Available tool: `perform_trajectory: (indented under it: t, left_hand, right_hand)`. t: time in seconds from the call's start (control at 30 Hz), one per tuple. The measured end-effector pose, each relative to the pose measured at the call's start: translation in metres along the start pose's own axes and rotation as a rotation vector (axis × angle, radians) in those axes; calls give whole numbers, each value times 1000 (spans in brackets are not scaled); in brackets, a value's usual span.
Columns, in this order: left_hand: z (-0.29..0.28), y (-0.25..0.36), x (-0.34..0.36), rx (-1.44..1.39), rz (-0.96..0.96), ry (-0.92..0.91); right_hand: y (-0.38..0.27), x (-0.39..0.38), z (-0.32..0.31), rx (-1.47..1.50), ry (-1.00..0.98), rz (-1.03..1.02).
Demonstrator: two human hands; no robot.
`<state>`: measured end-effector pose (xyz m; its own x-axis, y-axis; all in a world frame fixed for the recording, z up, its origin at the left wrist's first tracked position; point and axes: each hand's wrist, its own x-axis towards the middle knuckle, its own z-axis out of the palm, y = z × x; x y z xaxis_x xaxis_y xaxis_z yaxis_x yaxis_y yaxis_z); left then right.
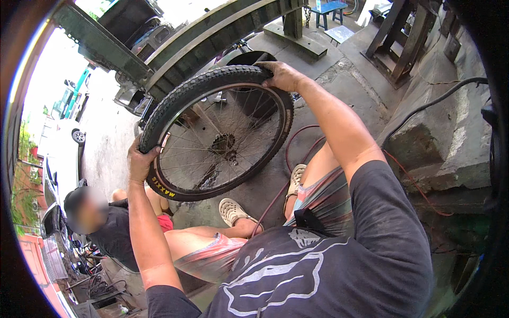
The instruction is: The person removes the tire from the rim, inspects the inner tube, and reattaches the tire to the rim. They then inflate the tire using an air hose and check the pressure.
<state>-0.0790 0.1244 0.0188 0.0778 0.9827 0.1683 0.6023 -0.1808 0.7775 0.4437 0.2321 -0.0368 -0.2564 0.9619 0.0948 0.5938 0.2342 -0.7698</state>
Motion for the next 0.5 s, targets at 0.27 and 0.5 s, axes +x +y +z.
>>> perform_trajectory:
  t: [0.27,0.5]
  left_hand:
    - [-5,-8,-24,170,43,60]
    - [-2,-8,-41,192,33,98]
  right_hand:
    - [-7,-7,5,-39,111,-164]
    - [-29,-23,41,81,538,-423]
